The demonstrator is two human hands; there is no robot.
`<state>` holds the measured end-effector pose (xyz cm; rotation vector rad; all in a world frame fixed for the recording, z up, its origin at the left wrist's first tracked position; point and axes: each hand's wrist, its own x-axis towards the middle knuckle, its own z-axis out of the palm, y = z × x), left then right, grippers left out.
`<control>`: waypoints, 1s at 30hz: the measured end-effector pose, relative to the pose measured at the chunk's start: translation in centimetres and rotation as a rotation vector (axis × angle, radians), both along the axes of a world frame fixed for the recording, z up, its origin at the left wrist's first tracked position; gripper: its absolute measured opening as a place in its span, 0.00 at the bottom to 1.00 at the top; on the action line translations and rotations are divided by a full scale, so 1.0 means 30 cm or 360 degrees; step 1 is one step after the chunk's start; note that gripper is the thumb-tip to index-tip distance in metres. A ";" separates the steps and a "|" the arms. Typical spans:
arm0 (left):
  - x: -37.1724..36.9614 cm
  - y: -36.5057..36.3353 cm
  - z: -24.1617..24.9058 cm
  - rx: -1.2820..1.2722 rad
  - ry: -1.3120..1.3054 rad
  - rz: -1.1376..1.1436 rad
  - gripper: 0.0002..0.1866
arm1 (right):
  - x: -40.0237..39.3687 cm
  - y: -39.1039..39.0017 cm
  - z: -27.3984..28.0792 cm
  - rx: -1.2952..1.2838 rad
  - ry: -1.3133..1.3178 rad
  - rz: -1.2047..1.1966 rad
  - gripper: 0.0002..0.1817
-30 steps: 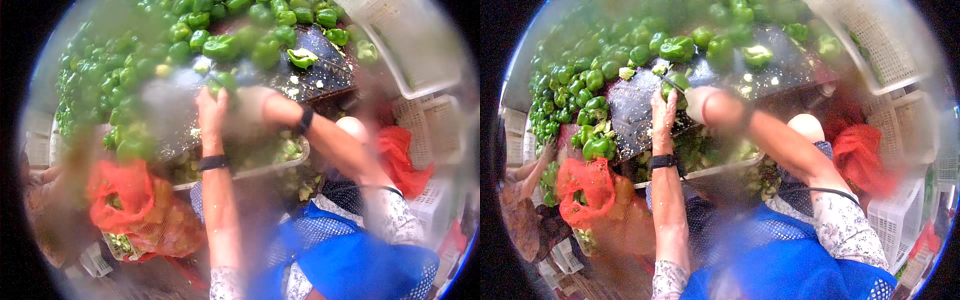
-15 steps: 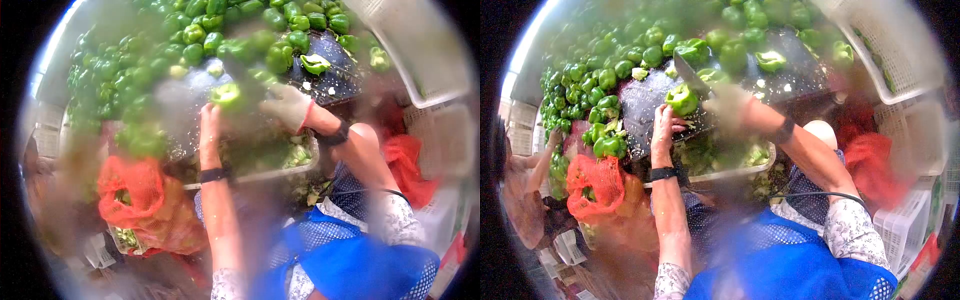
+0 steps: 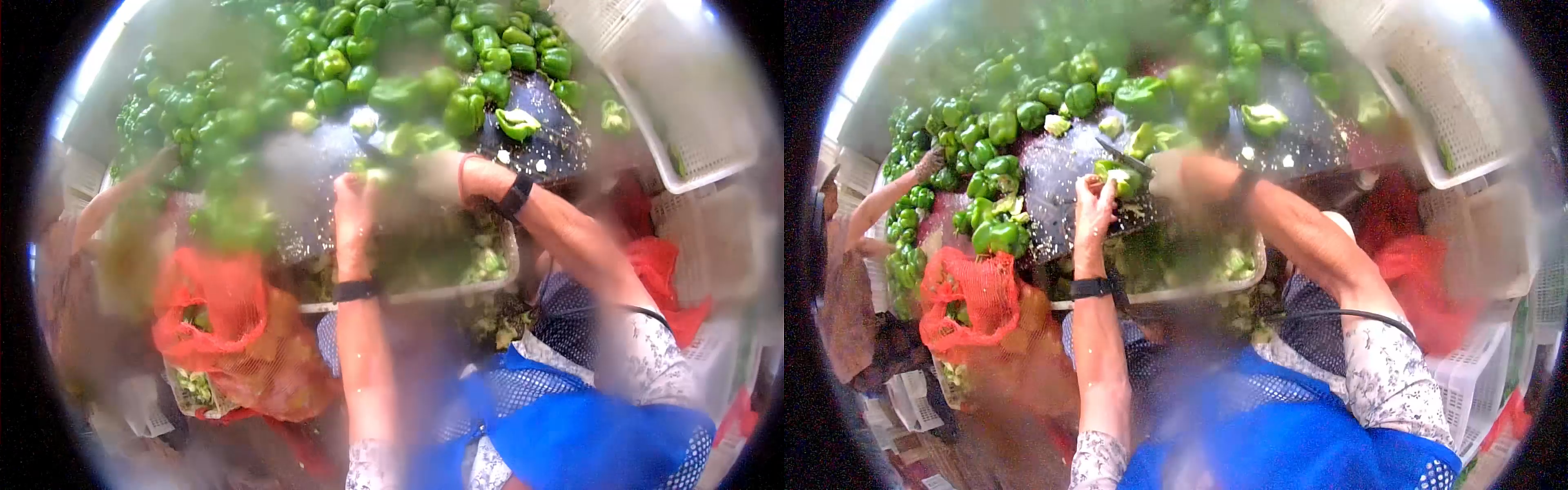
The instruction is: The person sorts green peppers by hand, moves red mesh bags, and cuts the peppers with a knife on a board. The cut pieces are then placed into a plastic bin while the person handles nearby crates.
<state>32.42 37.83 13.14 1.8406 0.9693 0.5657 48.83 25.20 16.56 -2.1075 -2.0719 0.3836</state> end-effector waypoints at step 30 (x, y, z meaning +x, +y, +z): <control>0.585 0.388 0.122 0.0135 0.0125 -0.0320 0.39 | 0.204 -0.307 0.159 0.0639 0.1323 -0.0716 0.23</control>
